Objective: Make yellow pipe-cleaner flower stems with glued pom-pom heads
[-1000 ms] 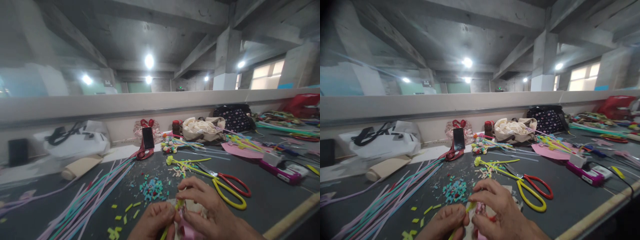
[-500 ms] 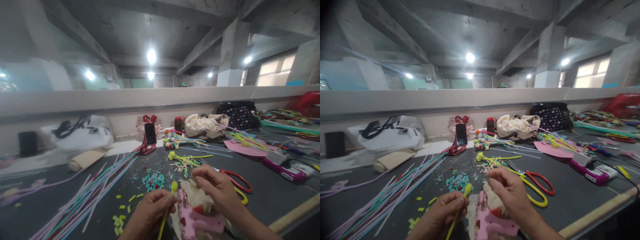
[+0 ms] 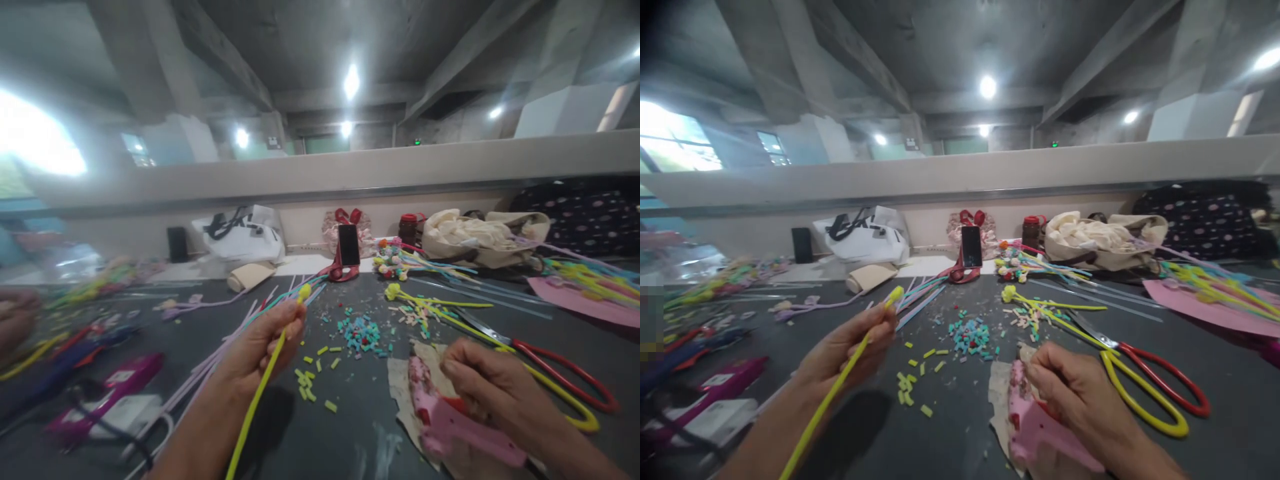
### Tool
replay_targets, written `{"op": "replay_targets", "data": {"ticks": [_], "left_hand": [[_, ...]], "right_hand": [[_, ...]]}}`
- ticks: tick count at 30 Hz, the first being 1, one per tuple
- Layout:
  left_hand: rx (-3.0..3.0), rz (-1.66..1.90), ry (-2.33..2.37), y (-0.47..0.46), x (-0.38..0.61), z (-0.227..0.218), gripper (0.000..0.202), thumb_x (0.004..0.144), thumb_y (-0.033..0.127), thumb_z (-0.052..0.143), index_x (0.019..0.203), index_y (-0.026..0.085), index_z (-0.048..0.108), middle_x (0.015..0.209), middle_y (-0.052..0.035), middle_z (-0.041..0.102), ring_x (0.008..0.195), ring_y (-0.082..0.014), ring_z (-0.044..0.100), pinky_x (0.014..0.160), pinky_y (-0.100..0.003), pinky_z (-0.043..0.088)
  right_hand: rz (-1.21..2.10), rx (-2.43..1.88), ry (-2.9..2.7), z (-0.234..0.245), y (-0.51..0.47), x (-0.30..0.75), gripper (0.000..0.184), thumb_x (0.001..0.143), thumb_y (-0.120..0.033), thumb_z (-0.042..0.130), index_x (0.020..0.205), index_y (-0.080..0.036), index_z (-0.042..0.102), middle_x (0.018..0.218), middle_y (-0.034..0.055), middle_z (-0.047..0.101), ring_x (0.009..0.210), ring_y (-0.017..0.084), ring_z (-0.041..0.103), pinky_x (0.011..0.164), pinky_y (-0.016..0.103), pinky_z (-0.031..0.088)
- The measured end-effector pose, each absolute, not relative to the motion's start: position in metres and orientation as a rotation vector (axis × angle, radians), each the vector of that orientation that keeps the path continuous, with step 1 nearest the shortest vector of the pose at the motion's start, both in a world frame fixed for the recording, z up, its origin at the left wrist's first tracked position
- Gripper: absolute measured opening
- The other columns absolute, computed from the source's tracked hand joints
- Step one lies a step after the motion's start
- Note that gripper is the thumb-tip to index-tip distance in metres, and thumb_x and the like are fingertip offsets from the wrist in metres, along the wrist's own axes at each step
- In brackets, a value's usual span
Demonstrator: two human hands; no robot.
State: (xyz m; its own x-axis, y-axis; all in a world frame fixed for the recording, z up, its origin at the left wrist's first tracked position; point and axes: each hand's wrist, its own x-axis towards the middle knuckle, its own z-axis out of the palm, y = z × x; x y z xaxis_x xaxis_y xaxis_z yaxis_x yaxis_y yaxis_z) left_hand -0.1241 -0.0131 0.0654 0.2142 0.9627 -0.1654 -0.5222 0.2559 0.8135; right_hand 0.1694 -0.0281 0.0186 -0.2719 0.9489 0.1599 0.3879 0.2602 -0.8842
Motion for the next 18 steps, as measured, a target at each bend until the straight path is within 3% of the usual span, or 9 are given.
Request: {"op": "replay_targets", "data": {"ticks": [4,8,11,15,18], "left_hand": [[0.723,1.059,0.802,-0.005,-0.112,0.045,0.014,0.071,0.024,0.06,0.068,0.014,0.05,0.043,0.0087,0.044,0.028,0.0031,0.025,0.028,-0.006,0.012],[0.84,0.919,0.866,-0.007,-0.09,0.031,0.024,0.068,0.028,0.064,0.061,0.016,0.045,0.046,0.0071,0.048,0.029,0.0021,0.027,0.028,-0.009,0.011],[0.916,0.907,0.914,-0.009,-0.08,0.032,0.024,0.069,0.029,0.062,0.06,0.016,0.045,0.044,0.0066,0.048,0.03,0.0012,0.028,0.031,-0.01,0.012],[1.035,0.838,0.904,-0.011,-0.057,0.033,0.024,0.072,0.031,0.058,0.058,0.015,0.046,0.041,0.0057,0.049,0.031,-0.0001,0.029,0.033,-0.013,0.016],[1.155,0.737,0.974,-0.011,-0.032,0.023,0.022,0.074,0.033,0.052,0.061,0.015,0.047,0.047,0.0018,0.056,0.035,-0.0039,0.042,0.034,-0.014,0.022]], "right_hand": [[0.735,-1.212,-2.13,0.025,-0.023,0.17,0.027,0.078,-0.031,0.052,0.054,-0.019,0.05,0.053,-0.0023,0.046,0.05,0.012,0.041,0.046,0.022,0.031],[0.731,-1.296,-2.292,0.034,-0.022,0.186,0.005,0.073,-0.021,0.057,0.07,-0.021,0.06,0.064,-0.001,0.059,0.056,0.014,0.051,0.049,0.022,0.034],[0.658,-1.416,-2.406,0.038,-0.026,0.194,0.008,0.066,-0.015,0.062,0.072,-0.021,0.061,0.069,-0.0017,0.061,0.059,0.013,0.053,0.051,0.021,0.033],[0.473,-1.446,-2.559,0.037,-0.035,0.192,0.009,0.065,-0.023,0.064,0.073,-0.021,0.059,0.07,-0.0022,0.06,0.058,0.013,0.051,0.05,0.022,0.029],[0.29,-1.463,-2.598,0.034,-0.038,0.189,0.011,0.064,-0.026,0.064,0.071,-0.021,0.058,0.067,-0.0023,0.059,0.054,0.013,0.049,0.048,0.022,0.023]]}}
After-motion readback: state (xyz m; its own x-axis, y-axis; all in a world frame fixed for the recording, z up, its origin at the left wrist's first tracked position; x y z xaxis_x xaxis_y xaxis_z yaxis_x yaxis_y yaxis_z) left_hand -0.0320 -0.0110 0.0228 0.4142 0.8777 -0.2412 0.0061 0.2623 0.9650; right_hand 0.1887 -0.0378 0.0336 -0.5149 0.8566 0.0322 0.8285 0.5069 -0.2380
